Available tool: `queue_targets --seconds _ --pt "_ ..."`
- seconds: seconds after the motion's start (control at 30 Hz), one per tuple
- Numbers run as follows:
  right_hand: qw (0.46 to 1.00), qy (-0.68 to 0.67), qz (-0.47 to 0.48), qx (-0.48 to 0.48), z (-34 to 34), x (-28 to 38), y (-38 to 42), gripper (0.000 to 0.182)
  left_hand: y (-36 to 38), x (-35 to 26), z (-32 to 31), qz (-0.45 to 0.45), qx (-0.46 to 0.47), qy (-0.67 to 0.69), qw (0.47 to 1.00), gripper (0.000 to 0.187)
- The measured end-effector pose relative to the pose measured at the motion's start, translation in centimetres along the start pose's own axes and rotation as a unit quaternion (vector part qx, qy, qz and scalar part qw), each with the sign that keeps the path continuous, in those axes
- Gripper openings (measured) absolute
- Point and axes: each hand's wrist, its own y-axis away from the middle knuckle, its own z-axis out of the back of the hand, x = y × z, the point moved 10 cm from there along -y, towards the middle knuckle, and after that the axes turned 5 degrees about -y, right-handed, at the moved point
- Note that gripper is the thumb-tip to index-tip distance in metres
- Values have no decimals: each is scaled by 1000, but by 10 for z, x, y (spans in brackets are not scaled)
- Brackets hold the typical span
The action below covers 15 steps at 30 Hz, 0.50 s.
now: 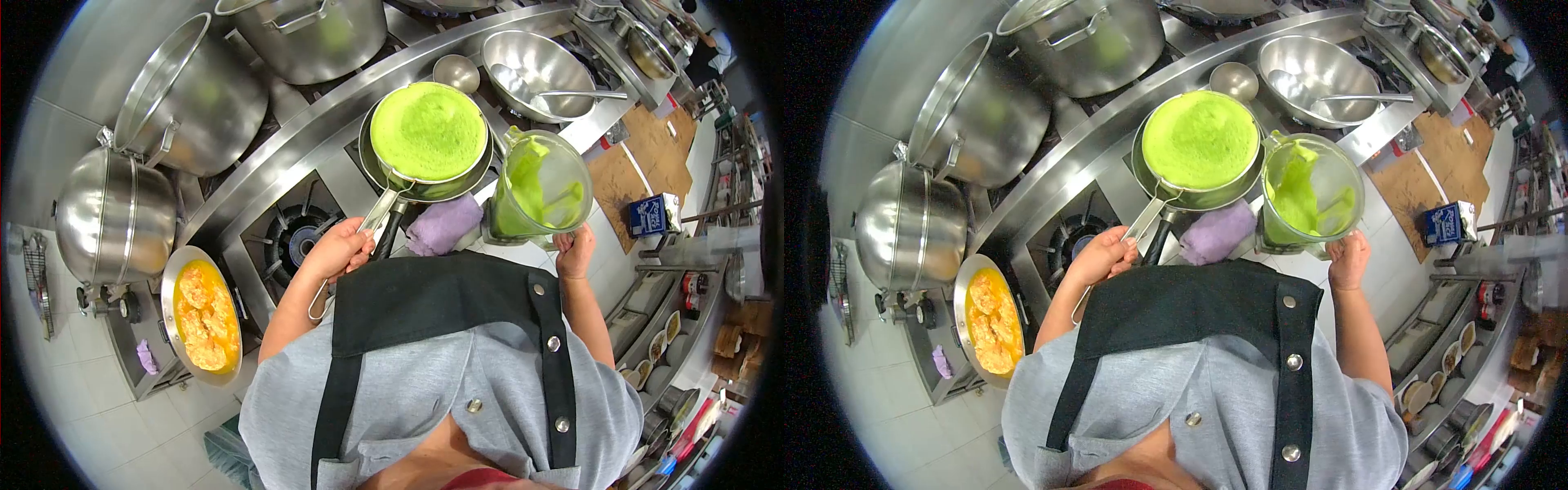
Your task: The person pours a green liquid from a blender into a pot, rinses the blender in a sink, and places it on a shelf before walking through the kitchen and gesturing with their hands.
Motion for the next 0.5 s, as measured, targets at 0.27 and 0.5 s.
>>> queue_targets --seconds 0.27,0.5 --pt "985 137 -16 100 -69 57 -2 22 2 -3 0 4 -11 -3 1000 12" --pt "939 308 -32 150 -140 98 -8 12 0 2 2 -10 -5 29 1000 8"
